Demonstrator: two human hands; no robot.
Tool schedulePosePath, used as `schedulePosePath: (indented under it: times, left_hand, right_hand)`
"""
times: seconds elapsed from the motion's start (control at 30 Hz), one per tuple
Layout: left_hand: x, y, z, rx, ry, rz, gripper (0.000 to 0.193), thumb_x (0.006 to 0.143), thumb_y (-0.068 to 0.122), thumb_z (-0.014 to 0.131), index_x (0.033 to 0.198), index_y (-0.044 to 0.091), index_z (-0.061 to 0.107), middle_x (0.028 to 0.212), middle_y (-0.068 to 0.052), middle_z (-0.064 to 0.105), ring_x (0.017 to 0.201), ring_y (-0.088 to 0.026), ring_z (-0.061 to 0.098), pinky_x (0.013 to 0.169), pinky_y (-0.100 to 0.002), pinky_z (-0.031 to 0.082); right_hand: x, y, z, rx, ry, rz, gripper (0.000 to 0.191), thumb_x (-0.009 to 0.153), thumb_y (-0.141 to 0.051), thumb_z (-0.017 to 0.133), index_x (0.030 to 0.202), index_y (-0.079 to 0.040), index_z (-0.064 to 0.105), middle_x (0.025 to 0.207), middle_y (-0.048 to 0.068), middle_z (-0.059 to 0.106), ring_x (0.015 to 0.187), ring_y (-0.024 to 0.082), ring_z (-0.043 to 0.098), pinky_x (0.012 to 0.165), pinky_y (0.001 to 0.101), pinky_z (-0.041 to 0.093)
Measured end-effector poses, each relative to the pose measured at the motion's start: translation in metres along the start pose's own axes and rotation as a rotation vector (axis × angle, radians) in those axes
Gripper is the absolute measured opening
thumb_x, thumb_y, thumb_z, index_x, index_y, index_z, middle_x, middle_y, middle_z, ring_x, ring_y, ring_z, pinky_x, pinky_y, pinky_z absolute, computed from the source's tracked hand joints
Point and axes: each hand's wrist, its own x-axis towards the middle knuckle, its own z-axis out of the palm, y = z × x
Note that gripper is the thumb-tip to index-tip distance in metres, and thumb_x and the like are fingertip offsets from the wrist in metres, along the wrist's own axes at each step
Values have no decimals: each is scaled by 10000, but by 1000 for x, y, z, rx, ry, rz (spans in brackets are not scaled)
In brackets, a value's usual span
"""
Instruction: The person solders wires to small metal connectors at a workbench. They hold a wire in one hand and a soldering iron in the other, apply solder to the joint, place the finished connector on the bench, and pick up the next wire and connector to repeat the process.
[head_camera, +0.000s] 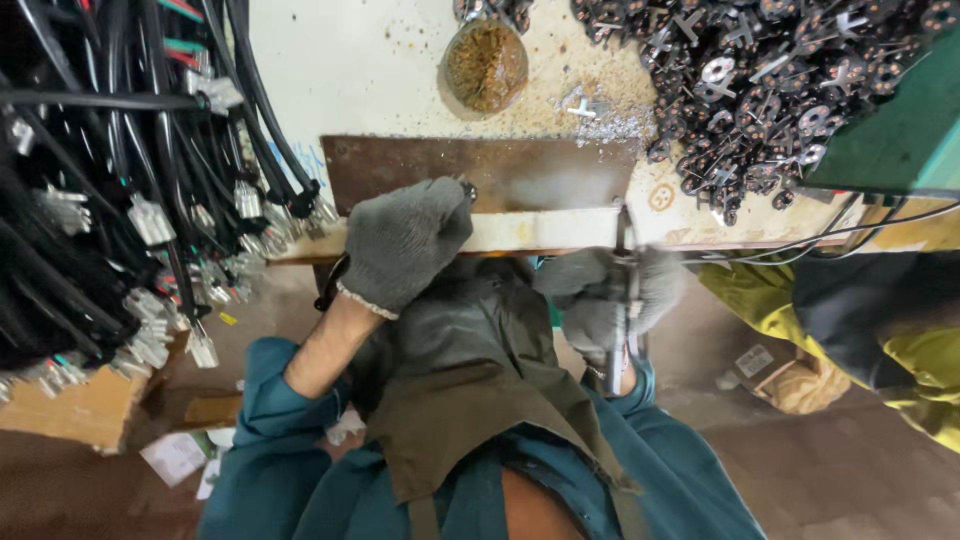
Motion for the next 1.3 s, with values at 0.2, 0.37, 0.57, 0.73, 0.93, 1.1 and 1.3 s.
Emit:
schedulePosePath:
  times: [0.2,0.37,0.57,0.73,0.93,1.1,1.3]
  left_hand:
    - [2,6,4,-37,42,23,125,934,154,678,866,122,578,741,-103,615,688,-328,652,596,-464,498]
    - [5,7,4,-62,24,15,145,891,196,715,878,111,598,697,-122,610,647,-350,643,573,-475,499]
    - [5,9,11,-98,-25,-139,185,924,179,703,831,106,561,683,-128,618,664,-364,657,594,-507,493]
    - [0,13,13,-68,52,-124,120,940,153,675,876,107,584,742,-141,623,708,-380,659,621,-506,504]
    - [-5,24,7,-118,89,-130,98,994,178,659,1021,92,621,911,-153,653,809,-380,671,692,-485,523]
    - [-15,22,-13,-347,59,-109,242,935,151,711,1096,14,592,1021,-184,647,925,-408,655,752,-479,513]
    - [-22,10,-14,-456,-27,7,224,931,13,655,1151,55,647,1061,-158,641,1002,-363,656,842,-438,535]
  right_hand:
    - [25,14,11,74,-155,82,190,935,-146,610,1059,-40,709,946,91,709,864,224,676,779,339,561]
    - [20,-19,43,-656,-264,-641,89,958,-88,691,1036,-44,683,969,147,728,873,283,724,799,369,592]
    - [10,-10,73,-774,-275,-602,201,797,-41,777,992,-67,737,901,96,739,798,287,725,710,380,554]
    - [0,-10,71,-556,-248,-554,209,864,-52,800,1028,-24,673,957,115,727,835,280,731,762,334,591]
    - [0,-27,78,-875,-118,-394,131,747,-45,825,873,-58,789,841,98,758,780,273,715,727,359,529]
    - [1,-6,61,-146,-96,2,307,858,-84,828,1126,-100,680,1058,117,708,961,234,725,857,382,598]
    - [1,16,52,-262,-39,-188,495,872,-107,854,1265,-53,557,1221,138,619,1081,249,657,970,396,556]
